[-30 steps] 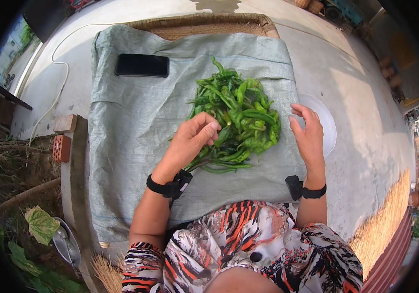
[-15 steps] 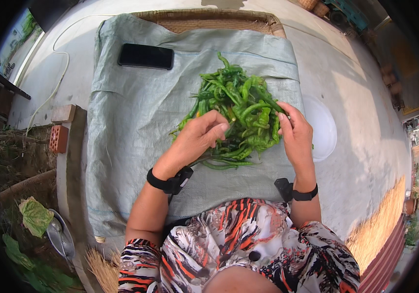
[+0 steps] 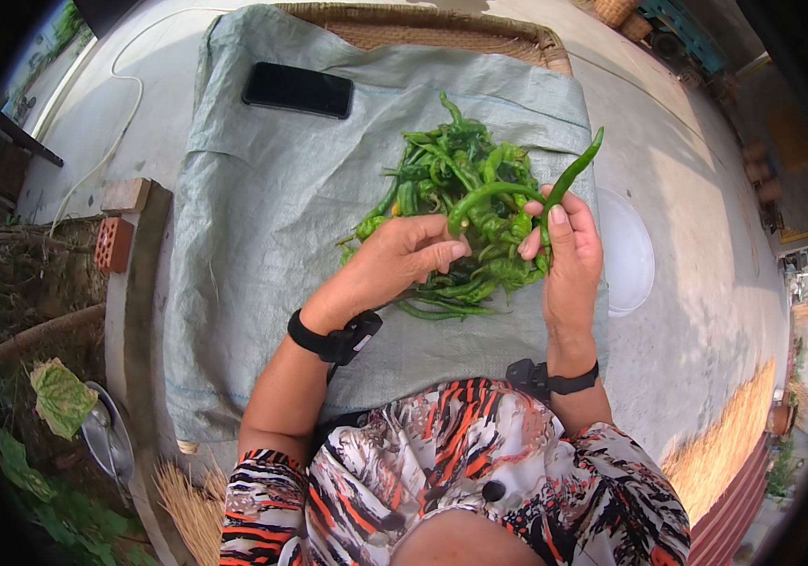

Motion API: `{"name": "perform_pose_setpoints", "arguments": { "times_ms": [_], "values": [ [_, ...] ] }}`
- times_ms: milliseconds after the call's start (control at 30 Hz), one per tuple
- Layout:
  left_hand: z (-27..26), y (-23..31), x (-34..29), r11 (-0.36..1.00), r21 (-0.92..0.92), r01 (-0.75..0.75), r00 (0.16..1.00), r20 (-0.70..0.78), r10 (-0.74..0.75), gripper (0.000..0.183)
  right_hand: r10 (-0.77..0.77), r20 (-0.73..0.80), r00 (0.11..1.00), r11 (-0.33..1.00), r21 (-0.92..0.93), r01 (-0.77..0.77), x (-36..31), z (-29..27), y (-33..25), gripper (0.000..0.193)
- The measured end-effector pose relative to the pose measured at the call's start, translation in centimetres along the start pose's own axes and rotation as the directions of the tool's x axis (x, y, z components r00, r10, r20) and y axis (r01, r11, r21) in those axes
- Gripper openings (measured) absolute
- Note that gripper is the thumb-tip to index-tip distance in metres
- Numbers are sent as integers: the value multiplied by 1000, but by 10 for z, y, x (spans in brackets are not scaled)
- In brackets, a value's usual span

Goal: Sorting and picking green peppers on a tray.

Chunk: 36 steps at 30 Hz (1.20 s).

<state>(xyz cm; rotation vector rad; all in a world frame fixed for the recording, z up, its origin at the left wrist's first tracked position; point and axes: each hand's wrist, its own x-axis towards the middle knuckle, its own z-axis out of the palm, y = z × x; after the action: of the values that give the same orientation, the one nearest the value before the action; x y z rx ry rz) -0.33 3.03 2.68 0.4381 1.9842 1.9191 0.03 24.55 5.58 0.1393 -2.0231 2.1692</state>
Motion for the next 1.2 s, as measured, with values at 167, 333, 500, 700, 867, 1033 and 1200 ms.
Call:
{"name": "perform_pose_setpoints", "arguments": {
  "times_ms": [167,333,500,700,867,1033,1200],
  "values": [
    [-5,-1,4,973,225,47,997,-70,-32,30,25,-29,999,999,30,-24,1,-10,2,30],
    [-1,-8,5,998,58,-27,997,-75,31,27,-177,-208,962,979,-133,151,14,-41,-12,28],
    [0,-8,3,998,59,-7,999,-51,10,23,-429,-379,820,829,-526,191,28,-98,-26,25],
    [3,-8,6,995,83,-50,999,4,50,23,-483,-134,865,262,-965,-3,31,-165,35,22],
    [4,-4,-1,999,33,-3,1000,30,2,24,27,-286,958,1000,-2,-28,27,-86,7,22],
    [8,2,1,997,-79,11,982,191,4,26,12,13,1000,977,213,-14,15,-27,-2,21],
    [5,10,-2,1000,10,-13,982,189,11,37,95,155,983,984,136,-116,0,5,5,19]
  ]
}}
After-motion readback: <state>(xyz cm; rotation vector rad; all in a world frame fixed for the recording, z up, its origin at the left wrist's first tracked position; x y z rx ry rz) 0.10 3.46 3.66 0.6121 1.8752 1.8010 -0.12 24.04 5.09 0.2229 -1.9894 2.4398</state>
